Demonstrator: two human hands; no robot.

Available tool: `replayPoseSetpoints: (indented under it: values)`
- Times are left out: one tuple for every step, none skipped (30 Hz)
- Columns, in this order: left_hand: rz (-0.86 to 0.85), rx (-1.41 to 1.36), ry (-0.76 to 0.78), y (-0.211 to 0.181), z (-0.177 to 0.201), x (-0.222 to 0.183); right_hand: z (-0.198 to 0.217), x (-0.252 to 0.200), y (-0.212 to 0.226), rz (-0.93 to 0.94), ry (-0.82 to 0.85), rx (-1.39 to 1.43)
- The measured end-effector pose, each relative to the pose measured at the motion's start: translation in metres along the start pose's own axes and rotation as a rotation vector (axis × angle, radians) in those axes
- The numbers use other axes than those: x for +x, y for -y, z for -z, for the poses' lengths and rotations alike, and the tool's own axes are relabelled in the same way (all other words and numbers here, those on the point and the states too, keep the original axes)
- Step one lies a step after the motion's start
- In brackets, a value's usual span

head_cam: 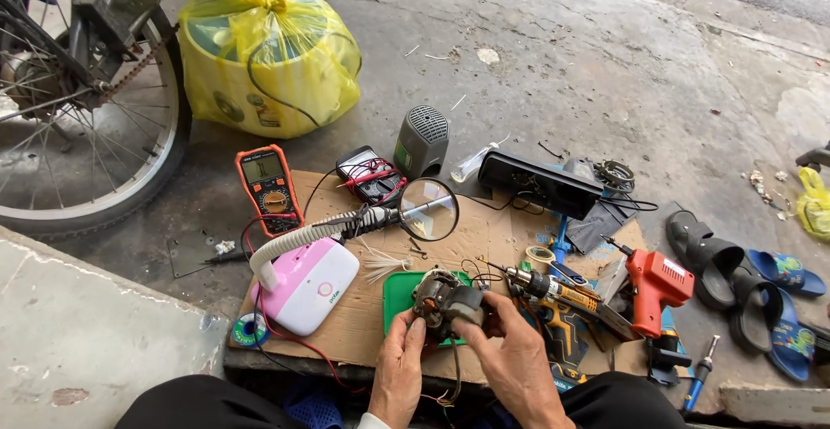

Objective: Assembling the internal components of an electric motor, including the stator and rotor.

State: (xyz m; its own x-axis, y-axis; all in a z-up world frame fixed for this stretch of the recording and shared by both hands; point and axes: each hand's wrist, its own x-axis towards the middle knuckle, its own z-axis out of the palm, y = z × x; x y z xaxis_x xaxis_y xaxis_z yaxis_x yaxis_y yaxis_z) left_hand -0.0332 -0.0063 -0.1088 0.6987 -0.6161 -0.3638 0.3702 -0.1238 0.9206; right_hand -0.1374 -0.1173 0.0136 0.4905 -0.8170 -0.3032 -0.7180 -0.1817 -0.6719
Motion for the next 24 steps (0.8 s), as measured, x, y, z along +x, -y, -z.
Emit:
replayPoseSetpoints:
  values:
    - [0.002, -0.005, 0.002, -0.003, -0.004, -0.002, 0.002, 0.004, -0.003, -0.001, -0.001, -0.005]
    - [0.066, -0.069, -0.001, -0.006, -0.008, -0.005, 0.005, 0.007, -0.005, 0.062, -0.031, -0.065]
    - [0.13, -0.134, -0.008, -0.009, -0.011, -0.008, 0.006, 0.01, -0.007, 0.128, -0.057, -0.125]
    - [0.132, -0.139, -0.011, -0.001, -0.015, -0.006, 0.009, 0.01, -0.005, 0.13, -0.054, -0.13]
    - [0.146, -0.275, -0.012, 0.007, -0.019, -0.002, 0.011, 0.011, -0.003, 0.177, -0.019, -0.17]
    - [0.158, -0.41, -0.013, 0.014, -0.024, 0.001, 0.013, 0.012, 0.0, 0.224, 0.015, -0.211]
    - [0.157, -0.415, -0.017, 0.001, -0.024, -0.002, 0.012, 0.012, 0.0, 0.228, 0.019, -0.215]
    - [0.253, -0.489, -0.068, -0.012, -0.024, -0.005, 0.011, 0.013, -0.001, 0.262, 0.011, -0.244]
    - [0.35, -0.56, -0.119, -0.025, -0.024, -0.009, 0.01, 0.013, -0.002, 0.294, 0.003, -0.272]
    - [0.349, -0.564, -0.122, -0.021, -0.022, -0.005, 0.008, 0.015, -0.006, 0.297, 0.005, -0.275]
    - [0.329, -0.521, -0.143, -0.016, -0.021, -0.002, 0.006, 0.017, -0.011, 0.322, -0.018, -0.302]
    - [0.308, -0.479, -0.163, -0.011, -0.019, 0.0, 0.005, 0.019, -0.016, 0.347, -0.042, -0.329]
    - [0.31, -0.481, -0.164, -0.005, -0.016, 0.004, 0.005, 0.018, -0.014, 0.346, -0.04, -0.331]
    - [0.159, -0.297, -0.15, 0.0, -0.014, 0.007, 0.006, 0.017, -0.011, 0.293, -0.004, -0.311]
    - [0.009, -0.115, -0.135, 0.005, -0.012, 0.01, 0.008, 0.017, -0.009, 0.238, 0.029, -0.291]
    - [0.011, -0.118, -0.134, -0.005, -0.011, 0.009, 0.006, 0.02, -0.012, 0.237, 0.029, -0.294]
    - [0.022, -0.046, -0.098, -0.014, -0.009, 0.008, 0.004, 0.022, -0.015, 0.27, -0.022, -0.302]
    - [0.033, 0.026, -0.062, -0.023, -0.007, 0.007, 0.001, 0.025, -0.017, 0.303, -0.074, -0.31]
    - [0.034, 0.022, -0.064, -0.016, -0.008, 0.012, 0.001, 0.027, -0.017, 0.305, -0.072, -0.314]
    - [0.02, 0.062, -0.076, -0.009, -0.008, 0.017, 0.001, 0.029, -0.017, 0.293, -0.038, -0.307]
    - [0.006, 0.103, -0.089, -0.002, -0.007, 0.021, 0.0, 0.031, -0.017, 0.282, -0.004, -0.298]
    - [0.006, 0.1, -0.093, -0.003, -0.007, 0.023, -0.002, 0.034, -0.016, 0.285, -0.001, -0.301]
    - [0.008, 0.116, -0.096, -0.003, -0.007, 0.024, -0.004, 0.035, -0.016, 0.329, -0.023, -0.349]
    - [0.01, 0.132, -0.099, -0.003, -0.008, 0.025, -0.005, 0.037, -0.016, 0.373, -0.045, -0.397]
